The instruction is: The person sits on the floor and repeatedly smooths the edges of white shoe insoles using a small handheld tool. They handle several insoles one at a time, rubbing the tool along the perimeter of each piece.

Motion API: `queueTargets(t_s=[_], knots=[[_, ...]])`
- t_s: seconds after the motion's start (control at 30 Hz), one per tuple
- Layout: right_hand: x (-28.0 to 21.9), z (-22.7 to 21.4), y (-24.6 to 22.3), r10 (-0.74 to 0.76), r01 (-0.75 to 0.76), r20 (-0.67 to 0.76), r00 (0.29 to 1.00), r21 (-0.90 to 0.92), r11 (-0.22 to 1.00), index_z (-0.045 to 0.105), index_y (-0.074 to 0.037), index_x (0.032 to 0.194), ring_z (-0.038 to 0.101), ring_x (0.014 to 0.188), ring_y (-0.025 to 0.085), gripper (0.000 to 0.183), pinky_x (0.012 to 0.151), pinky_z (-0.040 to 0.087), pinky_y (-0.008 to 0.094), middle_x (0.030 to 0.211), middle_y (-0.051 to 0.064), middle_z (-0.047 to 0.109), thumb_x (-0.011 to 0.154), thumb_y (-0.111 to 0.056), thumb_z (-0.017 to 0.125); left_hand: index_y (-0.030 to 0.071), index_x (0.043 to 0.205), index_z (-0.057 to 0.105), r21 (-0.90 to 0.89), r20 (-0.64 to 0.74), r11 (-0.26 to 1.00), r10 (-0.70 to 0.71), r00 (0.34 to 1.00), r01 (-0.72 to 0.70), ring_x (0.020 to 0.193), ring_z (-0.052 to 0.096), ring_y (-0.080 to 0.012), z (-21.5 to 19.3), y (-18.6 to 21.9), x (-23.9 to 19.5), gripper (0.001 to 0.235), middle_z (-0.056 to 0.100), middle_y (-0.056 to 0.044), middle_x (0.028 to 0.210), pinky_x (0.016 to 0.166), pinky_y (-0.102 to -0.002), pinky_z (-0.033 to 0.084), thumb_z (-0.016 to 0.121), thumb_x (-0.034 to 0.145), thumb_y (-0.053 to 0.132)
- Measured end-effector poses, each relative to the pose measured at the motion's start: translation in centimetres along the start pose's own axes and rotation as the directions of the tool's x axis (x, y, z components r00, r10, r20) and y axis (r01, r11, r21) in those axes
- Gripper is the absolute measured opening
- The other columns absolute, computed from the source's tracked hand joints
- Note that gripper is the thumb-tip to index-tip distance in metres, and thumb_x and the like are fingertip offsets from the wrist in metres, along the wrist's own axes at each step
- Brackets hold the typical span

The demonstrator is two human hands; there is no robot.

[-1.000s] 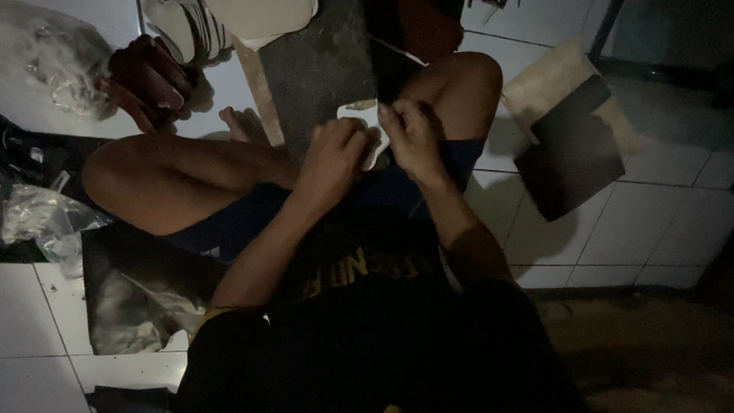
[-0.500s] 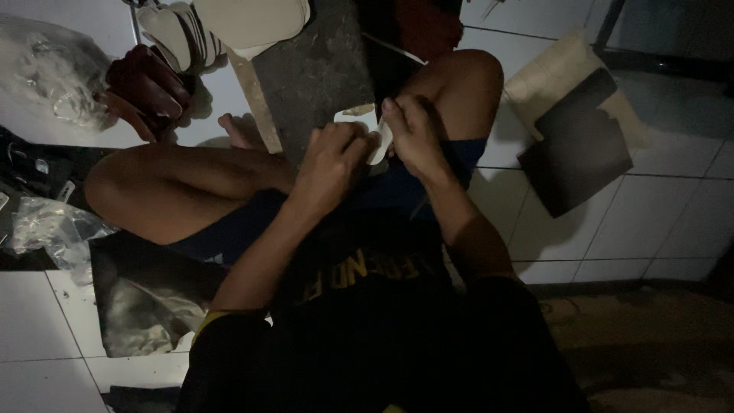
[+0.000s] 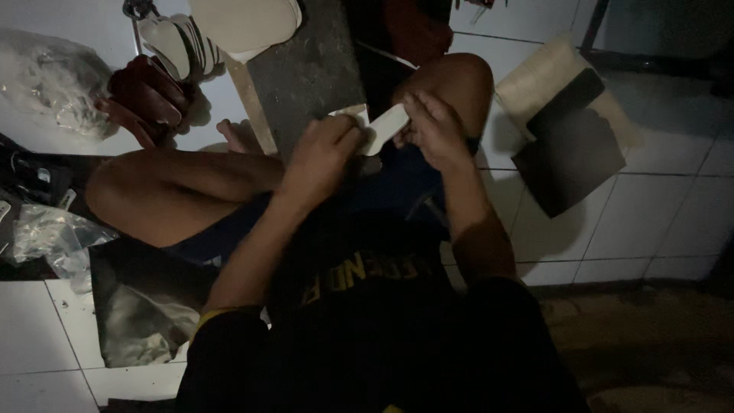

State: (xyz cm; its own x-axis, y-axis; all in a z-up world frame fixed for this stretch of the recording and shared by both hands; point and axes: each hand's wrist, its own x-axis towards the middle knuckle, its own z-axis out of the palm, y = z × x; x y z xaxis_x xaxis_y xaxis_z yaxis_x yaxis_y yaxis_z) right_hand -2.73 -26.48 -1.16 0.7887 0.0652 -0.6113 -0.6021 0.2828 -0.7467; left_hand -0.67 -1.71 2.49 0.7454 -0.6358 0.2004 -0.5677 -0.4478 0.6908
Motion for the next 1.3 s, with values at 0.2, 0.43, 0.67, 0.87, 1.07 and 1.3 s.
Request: queueTargets(t_s=[0.2,0.43,0.67,0.87,1.07,1.3], knots=[[-1.4,1.7,-0.1,-0.132,0.171,0.121,0.984,-0.413,0.895,0.068,-0.004,0.104,0.067,0.075,0.011,0.023,0.066,0.056,0.028,0.09,0.005,0.069,0.107,-0.026,0.061,0.001,0.12,0.069,0.13,0.021,0.986,-0.109,0.994,0.105,0.104,0.064,-0.0349,-3.2,-0.3,-1.7,0.027,0.065,-0.016,0.115,0.086,-0.043,0.051,0.069,0.093,0.003],[-1.3,2.2,-0.1,-0.129,0.2,0.169,0.977,-0.526,0.827,0.061,-0.002,0.112,0.066,0.08,0.012,0.027,0.067,0.057,0.027,0.095,0.005,0.067,0.106,-0.028,0.064,0.008,0.114,0.072,0.07,-0.125,0.981,-0.173,0.977,0.183,0.095,0.059,-0.0321,-2.3,0.2,-2.0,0.027,0.066,-0.012,0.109,0.08,-0.045,0.043,0.081,0.091,0.02],[2.7,1.3,-0.6,0.015,0.159,0.362,0.932,-0.446,0.881,0.051,-0.001,0.117,0.061,0.081,0.014,0.043,0.062,0.055,0.028,0.097,0.01,0.062,0.1,-0.034,0.073,0.009,0.112,0.075,0.03,-0.079,0.984,-0.171,0.982,0.174,0.095,0.057,-0.031,-2.1,-1.0,-2.0,0.027,0.065,-0.012,0.107,0.081,-0.044,0.043,0.083,0.09,0.022],[3.4,1.4,-0.9,0.0,0.366,0.428,0.904,-0.774,0.517,0.044,-0.003,0.12,0.061,0.079,0.012,0.05,0.061,0.054,0.029,0.095,0.006,0.061,0.102,-0.041,0.07,0.005,0.112,0.074,-0.062,-0.064,0.982,-0.181,0.981,0.177,0.097,0.058,-0.0326,-2.2,-1.6,-2.1,0.028,0.065,-0.013,0.11,0.083,-0.043,0.045,0.084,0.091,0.02],[3.6,0.9,-1.3,0.065,0.23,0.461,0.885,-0.554,0.8,0.046,-0.004,0.118,0.058,0.083,0.01,0.043,0.06,0.056,0.027,0.1,0.004,0.056,0.1,-0.032,0.072,0.004,0.115,0.073,-0.074,-0.08,0.984,-0.165,0.983,0.159,0.101,0.058,-0.034,-2.7,-1.0,-1.8,0.032,0.065,-0.014,0.113,0.086,-0.044,0.046,0.085,0.091,0.021],[4.0,2.5,-1.5,0.089,0.161,0.327,0.941,-0.662,0.732,0.049,-0.003,0.111,0.056,0.073,0.009,0.052,0.053,0.049,0.025,0.088,0.003,0.059,0.09,-0.038,0.082,0.006,0.115,0.074,-0.039,-0.043,0.971,-0.237,0.971,0.235,0.098,0.06,-0.0341,-2.4,-1.3,-1.7,0.035,0.066,-0.014,0.106,0.084,-0.047,0.046,0.086,0.087,0.023]])
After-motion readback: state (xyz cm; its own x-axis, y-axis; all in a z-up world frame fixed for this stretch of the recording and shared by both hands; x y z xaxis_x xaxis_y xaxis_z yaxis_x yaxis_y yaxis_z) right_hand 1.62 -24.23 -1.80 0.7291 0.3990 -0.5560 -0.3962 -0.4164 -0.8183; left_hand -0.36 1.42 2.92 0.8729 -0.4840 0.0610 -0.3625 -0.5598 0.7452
